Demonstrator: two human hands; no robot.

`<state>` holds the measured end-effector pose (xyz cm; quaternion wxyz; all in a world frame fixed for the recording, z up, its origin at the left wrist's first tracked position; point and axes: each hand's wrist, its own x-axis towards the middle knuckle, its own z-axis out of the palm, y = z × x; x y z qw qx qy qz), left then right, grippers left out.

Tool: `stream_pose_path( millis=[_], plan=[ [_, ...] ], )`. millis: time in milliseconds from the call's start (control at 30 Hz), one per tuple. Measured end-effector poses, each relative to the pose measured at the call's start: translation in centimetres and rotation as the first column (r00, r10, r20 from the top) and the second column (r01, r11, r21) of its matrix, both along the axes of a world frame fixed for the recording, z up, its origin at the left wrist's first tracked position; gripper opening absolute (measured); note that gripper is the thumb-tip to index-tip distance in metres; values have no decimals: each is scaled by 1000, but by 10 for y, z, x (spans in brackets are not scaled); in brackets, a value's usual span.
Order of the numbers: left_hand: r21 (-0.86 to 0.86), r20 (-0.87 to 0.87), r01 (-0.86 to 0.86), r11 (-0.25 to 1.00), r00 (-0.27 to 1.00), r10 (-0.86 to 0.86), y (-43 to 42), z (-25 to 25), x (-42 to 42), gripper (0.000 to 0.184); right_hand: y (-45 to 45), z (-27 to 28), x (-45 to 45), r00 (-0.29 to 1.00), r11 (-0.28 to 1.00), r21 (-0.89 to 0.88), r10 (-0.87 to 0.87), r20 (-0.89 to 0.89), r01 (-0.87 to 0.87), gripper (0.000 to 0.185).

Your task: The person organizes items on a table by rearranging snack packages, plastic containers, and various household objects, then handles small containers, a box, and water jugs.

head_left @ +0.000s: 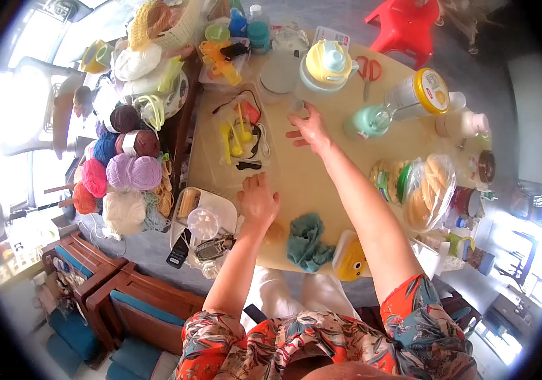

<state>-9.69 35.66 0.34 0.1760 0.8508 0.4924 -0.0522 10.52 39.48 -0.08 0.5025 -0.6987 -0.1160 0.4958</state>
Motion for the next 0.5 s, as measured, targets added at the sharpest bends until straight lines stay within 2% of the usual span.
stream_pose_path(
  millis=[33,133,233,333,433,500],
  plan=[
    [9,-62,27,1000,998,-27,-1,-1,-2,41,3,0,0,1000,1000,6,-7,-29,7,69],
    [61,-23,71,996,997,-70,4,-17,-5,38,14,5,-1,997,1000,-7,-27,-71,27,68],
    [-8,-53,114,993,992,-115,16,-25,-4,34,27,-3,0,997,997,-70,-27,-74,22,61],
    [0,13,244,970,970,-244,16,-31,6,26,33,-11,-4,987,995,-86,71,144,-59,51],
    [45,77,348,936,933,-350,0,-30,29,23,23,-11,5,934,961,-208,237,267,-184,50],
    [1,96,347,938,934,-345,-20,-32,46,20,15,-11,10,887,930,-274,328,325,-244,47]
  ],
)
